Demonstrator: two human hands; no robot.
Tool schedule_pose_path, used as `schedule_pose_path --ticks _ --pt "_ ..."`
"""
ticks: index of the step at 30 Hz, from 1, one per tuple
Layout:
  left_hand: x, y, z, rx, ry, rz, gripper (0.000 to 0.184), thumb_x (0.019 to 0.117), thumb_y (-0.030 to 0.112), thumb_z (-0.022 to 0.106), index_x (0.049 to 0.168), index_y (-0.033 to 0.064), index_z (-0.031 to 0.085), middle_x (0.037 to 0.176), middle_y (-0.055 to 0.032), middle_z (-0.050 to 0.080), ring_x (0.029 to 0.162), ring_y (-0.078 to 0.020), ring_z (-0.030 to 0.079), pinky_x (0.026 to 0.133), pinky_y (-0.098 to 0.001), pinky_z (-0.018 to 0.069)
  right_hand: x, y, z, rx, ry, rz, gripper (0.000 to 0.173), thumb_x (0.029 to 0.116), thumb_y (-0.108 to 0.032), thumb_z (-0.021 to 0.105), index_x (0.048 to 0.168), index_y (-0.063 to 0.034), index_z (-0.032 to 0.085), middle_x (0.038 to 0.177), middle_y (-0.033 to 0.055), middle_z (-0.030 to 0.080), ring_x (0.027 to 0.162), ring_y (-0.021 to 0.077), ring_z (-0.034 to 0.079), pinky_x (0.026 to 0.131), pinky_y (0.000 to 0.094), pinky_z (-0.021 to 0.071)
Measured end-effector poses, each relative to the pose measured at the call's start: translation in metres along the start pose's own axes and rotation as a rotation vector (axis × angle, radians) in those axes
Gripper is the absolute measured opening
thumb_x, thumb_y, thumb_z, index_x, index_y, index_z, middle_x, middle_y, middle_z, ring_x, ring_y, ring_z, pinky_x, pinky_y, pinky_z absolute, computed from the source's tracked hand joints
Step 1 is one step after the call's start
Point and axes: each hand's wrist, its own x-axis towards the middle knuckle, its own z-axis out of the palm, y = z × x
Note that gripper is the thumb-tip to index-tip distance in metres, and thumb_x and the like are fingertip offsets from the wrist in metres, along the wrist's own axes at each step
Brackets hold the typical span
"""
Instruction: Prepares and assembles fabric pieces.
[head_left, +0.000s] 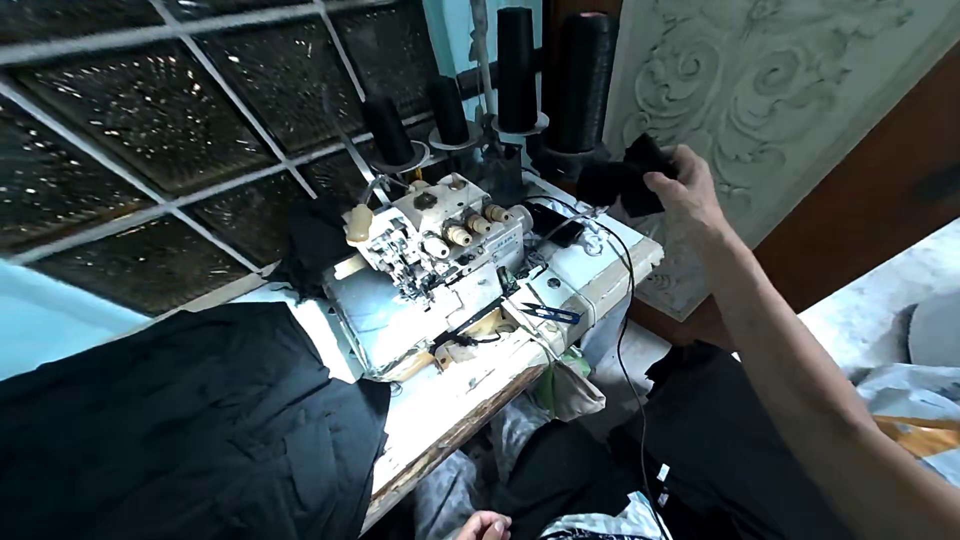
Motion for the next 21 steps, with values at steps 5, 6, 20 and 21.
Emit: schedule_pose_path --ticks 5,6,20,21 --pt "-0.012 0.042 0.013 -0.037 -0.067 0.305 0.014 0.0929 0.002 0.058 0.099 -0.0014 0.070 0.096 -0.0044 0.074 0.085 -0.0109 0.071 0.083 -0.0304 0.0601 -0.098 -0.062 0.024 0.143 -0.426 -0.064 0.052 0.0923 -0.007 0.058 0.144 -0.0126 0.050 0.113 0.0058 0.066 0.088 0.0107 0.065 0.075 0.0302 0.0568" --pt "-0.015 0.055 0.017 -0.072 -0.061 0.368 0.015 0.0928 0.004 0.059 0.103 0.0000 0.070 0.099 -0.0035 0.074 0.086 -0.0109 0.072 0.082 -0.0304 0.0607 -0.120 -0.065 0.034 0.172 -0.489 -0.055 0.061 0.0897 -0.008 0.060 0.149 -0.0168 0.048 0.106 0.0048 0.066 0.082 0.0116 0.064 0.069 0.0309 0.0568" --pt "-0.036 0.115 0.016 -0.646 0.118 0.658 0.014 0.0944 0.001 0.061 0.101 0.0102 0.069 0.089 0.0021 0.074 0.068 -0.0064 0.070 0.061 -0.0233 0.0610 -0.243 -0.047 0.085 0.628 -0.710 0.230 0.036 0.0922 0.005 0.057 0.127 -0.0009 0.066 0.120 0.0005 0.072 0.105 0.0061 0.069 0.093 0.0247 0.0583" --pt "-0.038 0.112 0.014 -0.629 0.129 0.670 0.013 0.0946 0.003 0.063 0.099 0.0119 0.071 0.088 0.0030 0.074 0.068 -0.0055 0.070 0.060 -0.0222 0.0605 -0.244 -0.045 0.083 0.633 -0.694 0.256 0.035 0.0925 0.005 0.057 0.126 -0.0011 0.067 0.118 0.0006 0.073 0.103 0.0062 0.070 0.092 0.0247 0.0585"
